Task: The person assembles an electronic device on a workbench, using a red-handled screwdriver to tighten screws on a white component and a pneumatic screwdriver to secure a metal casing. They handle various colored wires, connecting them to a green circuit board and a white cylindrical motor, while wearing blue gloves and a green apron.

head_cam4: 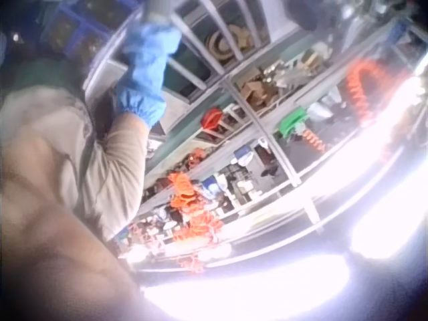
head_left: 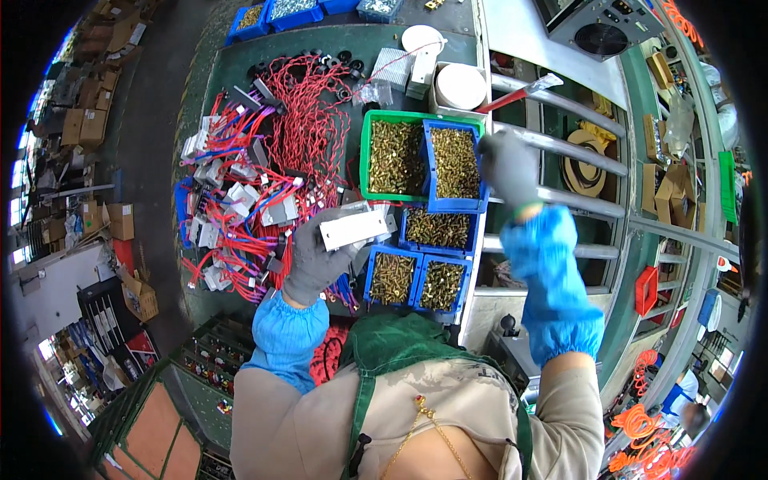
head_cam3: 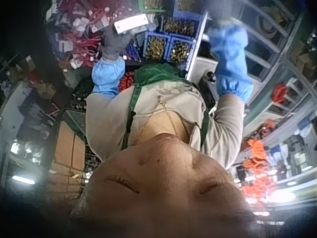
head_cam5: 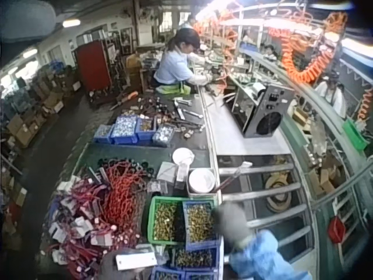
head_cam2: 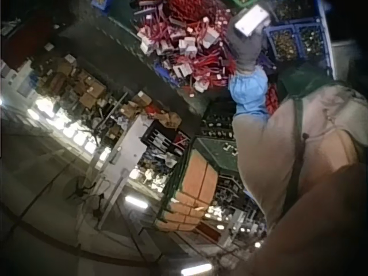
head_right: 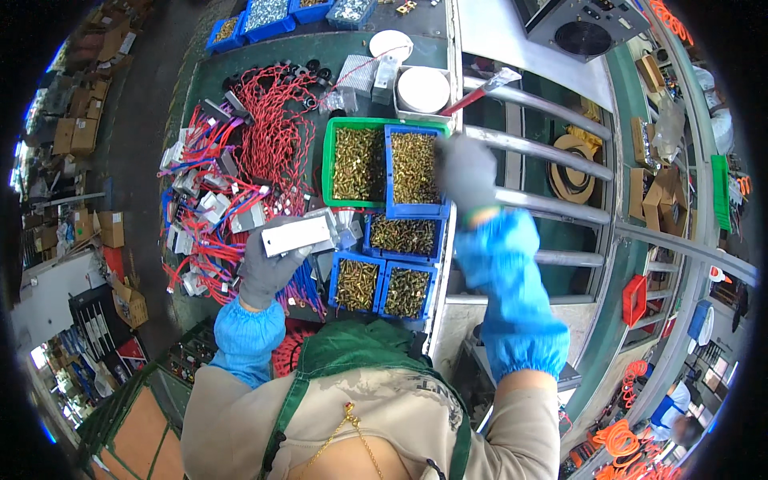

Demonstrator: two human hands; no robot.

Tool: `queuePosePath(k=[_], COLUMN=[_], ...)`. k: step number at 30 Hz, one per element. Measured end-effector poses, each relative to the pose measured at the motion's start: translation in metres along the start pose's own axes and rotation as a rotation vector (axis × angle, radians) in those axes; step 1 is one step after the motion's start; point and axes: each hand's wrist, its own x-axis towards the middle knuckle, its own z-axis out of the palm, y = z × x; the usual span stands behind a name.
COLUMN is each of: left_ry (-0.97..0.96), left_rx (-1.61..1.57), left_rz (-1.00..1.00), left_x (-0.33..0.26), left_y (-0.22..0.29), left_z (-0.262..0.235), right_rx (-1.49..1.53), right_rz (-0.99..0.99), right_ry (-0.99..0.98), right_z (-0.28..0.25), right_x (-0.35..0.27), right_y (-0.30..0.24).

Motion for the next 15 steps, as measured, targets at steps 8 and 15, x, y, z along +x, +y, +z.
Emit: queuePosePath(k=[8, 15], left_ry=[-0.016, 0.036], left_rx=[0.074, 0.123], left_rz=[-0.026, 0.006], left_x=[-0.008, -0.024], left_y=[-0.002, -0.003], left_z=[-0.009, -0.015], right_rx=[-0.018, 0.242], right_rz=[-0.707, -0.419], right_ry=[-0.238, -0.222], right_z=[0.14, 0.163], right_x=[-0.164, -0.174], right_y=[-0.08, -0.094])
